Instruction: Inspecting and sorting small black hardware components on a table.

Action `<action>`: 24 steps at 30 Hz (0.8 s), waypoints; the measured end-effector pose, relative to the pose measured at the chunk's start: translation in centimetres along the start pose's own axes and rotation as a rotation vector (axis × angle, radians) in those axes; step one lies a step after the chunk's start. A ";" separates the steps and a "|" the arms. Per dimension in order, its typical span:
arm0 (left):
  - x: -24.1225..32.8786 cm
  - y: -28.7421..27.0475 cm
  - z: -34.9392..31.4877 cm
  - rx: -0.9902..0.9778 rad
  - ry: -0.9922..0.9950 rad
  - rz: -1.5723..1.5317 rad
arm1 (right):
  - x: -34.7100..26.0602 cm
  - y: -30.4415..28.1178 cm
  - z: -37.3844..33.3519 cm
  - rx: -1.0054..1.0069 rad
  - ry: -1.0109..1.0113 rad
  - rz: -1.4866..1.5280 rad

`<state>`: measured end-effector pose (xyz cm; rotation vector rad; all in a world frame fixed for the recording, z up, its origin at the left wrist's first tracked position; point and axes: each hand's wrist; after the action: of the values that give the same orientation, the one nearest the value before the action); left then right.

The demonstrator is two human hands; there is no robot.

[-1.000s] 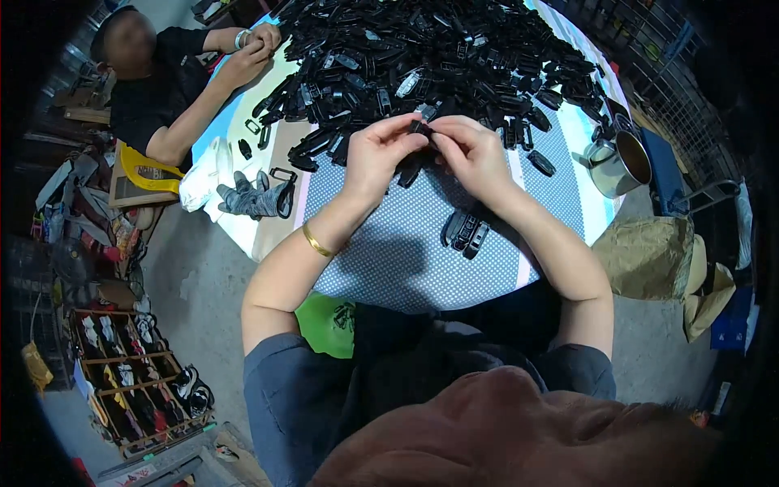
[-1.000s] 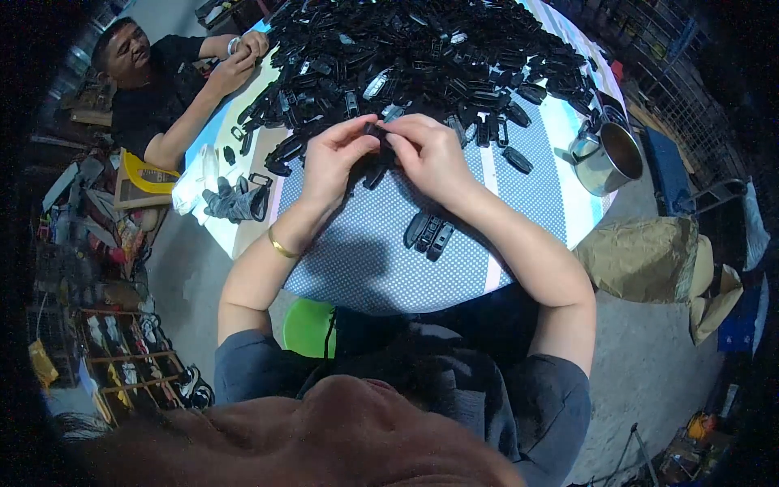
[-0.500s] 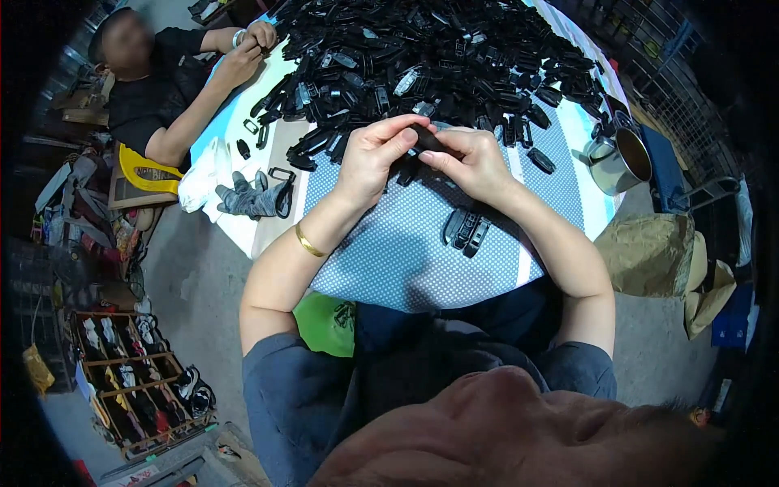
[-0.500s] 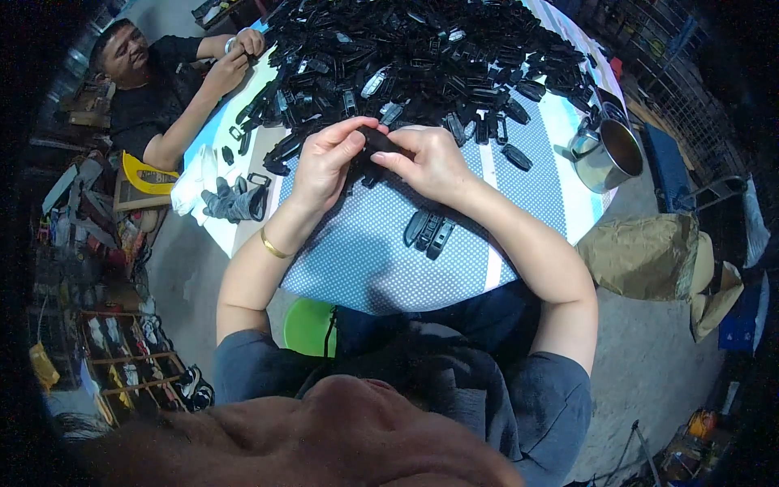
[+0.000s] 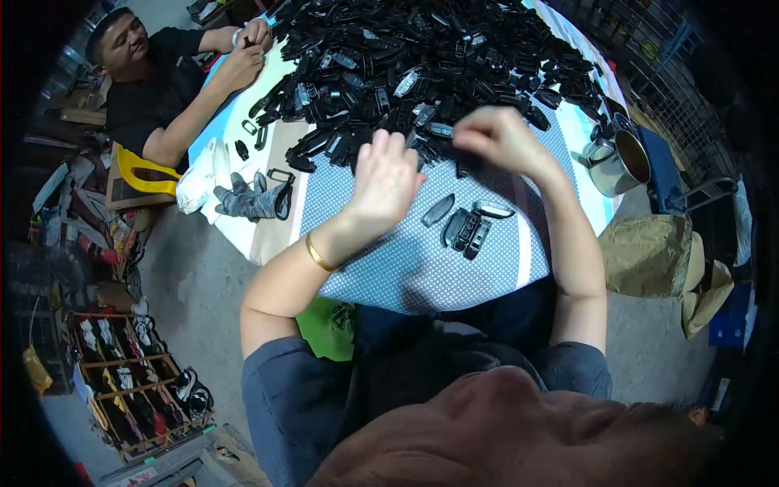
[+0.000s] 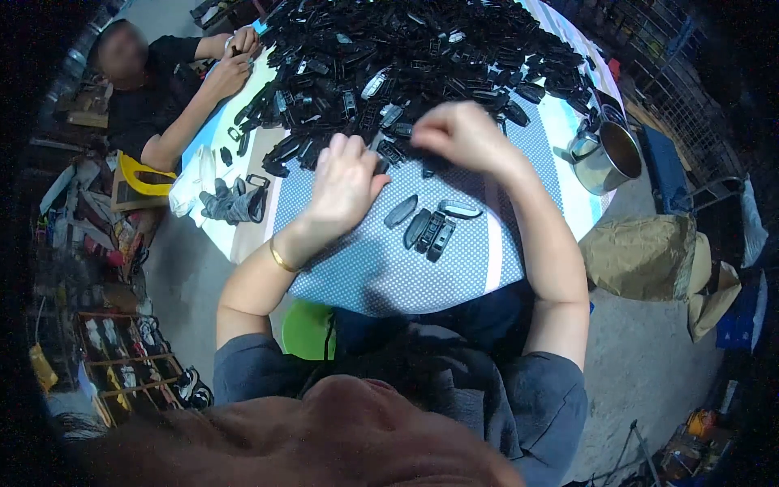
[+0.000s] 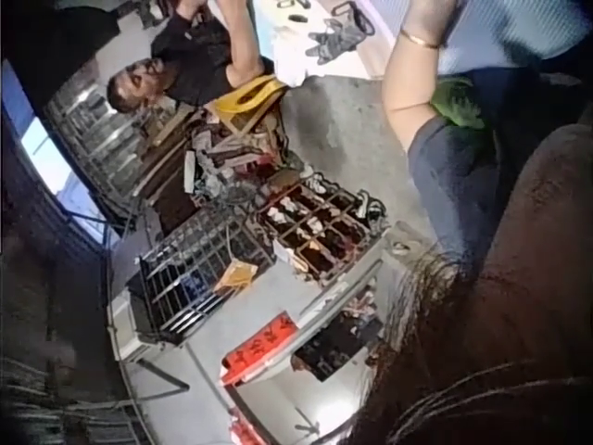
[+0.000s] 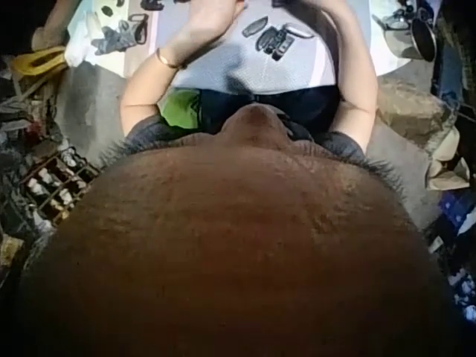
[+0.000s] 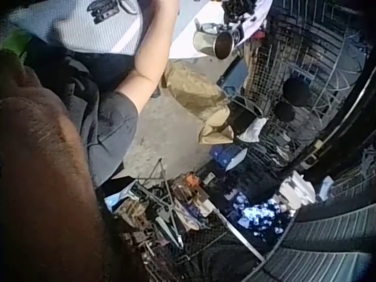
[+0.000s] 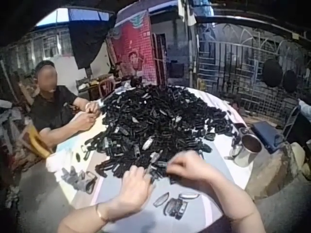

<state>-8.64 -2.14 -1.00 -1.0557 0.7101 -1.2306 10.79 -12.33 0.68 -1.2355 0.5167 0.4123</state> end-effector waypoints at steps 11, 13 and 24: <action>0.4 0.4 0.2 0.063 -0.003 -0.426 | 1.4 1.9 2.4 0.395 -0.229 -0.526; 0.2 -0.2 0.6 0.077 -0.137 -0.681 | 1.1 2.0 2.1 0.557 -0.003 -0.045; -1.7 0.7 1.6 0.174 -0.426 -1.775 | -2.7 3.7 0.2 0.212 0.269 0.981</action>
<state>-7.33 -0.12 -1.26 -1.7238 -0.9759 -2.2714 6.54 -11.12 -0.63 -0.7624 1.3680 0.9866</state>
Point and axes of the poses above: each hand's wrist, its own z-axis towards the middle knuckle, its own y-axis out of the palm, x = y × z, and after that the axes turned 1 degree about -z, right-handed
